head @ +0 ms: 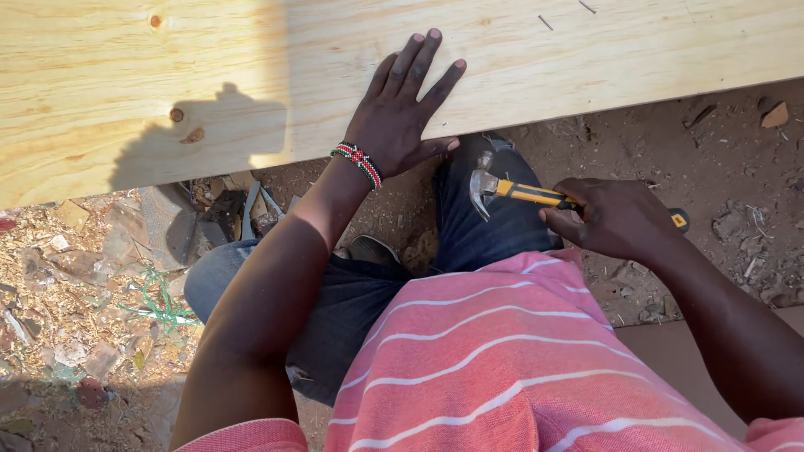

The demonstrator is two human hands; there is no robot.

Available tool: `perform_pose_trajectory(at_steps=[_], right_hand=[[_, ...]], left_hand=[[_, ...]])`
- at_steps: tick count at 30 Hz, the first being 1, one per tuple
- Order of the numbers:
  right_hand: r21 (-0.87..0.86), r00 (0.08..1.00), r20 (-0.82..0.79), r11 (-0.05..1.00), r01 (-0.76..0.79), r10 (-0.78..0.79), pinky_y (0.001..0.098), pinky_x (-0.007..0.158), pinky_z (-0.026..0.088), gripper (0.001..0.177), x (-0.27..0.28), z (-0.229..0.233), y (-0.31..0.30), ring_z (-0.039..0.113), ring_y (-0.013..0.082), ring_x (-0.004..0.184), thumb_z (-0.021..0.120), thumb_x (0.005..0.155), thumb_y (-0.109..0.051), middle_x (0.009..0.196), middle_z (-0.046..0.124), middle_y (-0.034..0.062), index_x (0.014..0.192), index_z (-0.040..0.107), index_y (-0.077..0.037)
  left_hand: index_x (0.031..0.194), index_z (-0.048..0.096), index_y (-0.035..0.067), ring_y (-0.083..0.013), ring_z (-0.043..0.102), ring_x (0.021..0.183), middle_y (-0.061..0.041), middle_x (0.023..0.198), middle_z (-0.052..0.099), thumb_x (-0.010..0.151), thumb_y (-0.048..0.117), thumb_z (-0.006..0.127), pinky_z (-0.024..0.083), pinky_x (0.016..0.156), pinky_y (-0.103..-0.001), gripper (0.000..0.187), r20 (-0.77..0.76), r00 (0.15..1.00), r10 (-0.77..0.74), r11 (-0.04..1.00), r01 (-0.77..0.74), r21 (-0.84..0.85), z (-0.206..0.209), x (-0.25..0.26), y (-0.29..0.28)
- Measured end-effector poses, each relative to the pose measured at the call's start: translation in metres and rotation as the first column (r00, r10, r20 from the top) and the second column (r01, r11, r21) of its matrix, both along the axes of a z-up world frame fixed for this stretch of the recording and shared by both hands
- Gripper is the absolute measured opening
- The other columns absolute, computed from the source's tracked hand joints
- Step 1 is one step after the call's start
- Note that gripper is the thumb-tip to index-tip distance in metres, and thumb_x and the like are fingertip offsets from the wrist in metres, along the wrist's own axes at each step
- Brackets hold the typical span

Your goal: Hammering nails into a plywood board to secure it.

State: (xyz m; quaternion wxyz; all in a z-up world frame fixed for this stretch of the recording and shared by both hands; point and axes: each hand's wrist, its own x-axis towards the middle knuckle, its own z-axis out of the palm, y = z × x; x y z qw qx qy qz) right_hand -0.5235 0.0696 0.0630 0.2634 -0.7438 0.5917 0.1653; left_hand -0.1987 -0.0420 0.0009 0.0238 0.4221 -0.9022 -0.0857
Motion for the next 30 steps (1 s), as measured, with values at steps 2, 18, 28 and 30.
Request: perform_pose_trajectory(at_steps=[2, 18, 28, 30], right_hand=[[-0.014, 0.995, -0.034, 0.995, -0.094, 0.093, 0.0434, 0.067, 0.054, 0.047, 0.002, -0.004, -0.015, 0.074, 0.0316, 0.079, 0.060, 0.091, -0.054, 0.102, 0.078, 0.0040, 0.121, 0.071, -0.019], [0.071, 0.979, -0.069, 0.980, -0.185, 0.189, 0.0432, 0.066, 0.056, 0.041, 0.010, 0.007, -0.046, 0.074, 0.0279, 0.080, 0.054, 0.097, -0.054, 0.105, 0.076, -0.0014, 0.122, 0.069, -0.025], [0.703, 0.094, 0.665, 0.664, 0.255, -0.741, 0.0281, 0.044, 0.024, 0.043, 0.034, 0.010, 0.009, 0.028, 0.0089, 0.049, 0.048, 0.108, -0.042, 0.063, 0.034, -0.0012, 0.095, 0.056, -0.002], [0.555, 0.397, 0.598, 0.717, 0.421, -0.696, 0.0309, 0.047, 0.027, 0.043, 0.056, 0.022, 0.003, 0.034, 0.0119, 0.050, 0.041, 0.109, -0.040, 0.064, 0.044, 0.0035, 0.093, 0.057, -0.004]], left_hand=[[0.170, 0.026, 0.020, -0.0321, 0.003, 0.156, -0.017, 0.169, 0.005, 0.103, 0.080, 0.057, 0.015, 0.128, -0.048, 0.095, -0.009, 1.000, -0.012, 1.000, 0.012, -0.012, 0.003, 0.000, 0.000], [0.166, 0.037, 0.018, -0.0299, 0.014, 0.157, -0.015, 0.169, 0.014, 0.105, 0.074, 0.055, 0.022, 0.128, -0.044, 0.085, -0.059, 0.998, -0.012, 0.995, 0.006, -0.096, 0.003, 0.001, 0.003], [0.166, 0.037, 0.017, -0.0301, 0.015, 0.156, -0.015, 0.168, 0.015, 0.105, 0.075, 0.056, 0.023, 0.128, -0.045, 0.086, -0.079, 0.997, -0.011, 0.994, 0.003, -0.109, 0.005, 0.003, 0.005], [0.165, 0.037, 0.019, -0.0298, 0.017, 0.157, -0.015, 0.168, 0.017, 0.104, 0.077, 0.053, 0.023, 0.128, -0.045, 0.086, -0.097, 0.995, -0.008, 0.994, -0.003, -0.113, 0.005, 0.004, 0.005]])
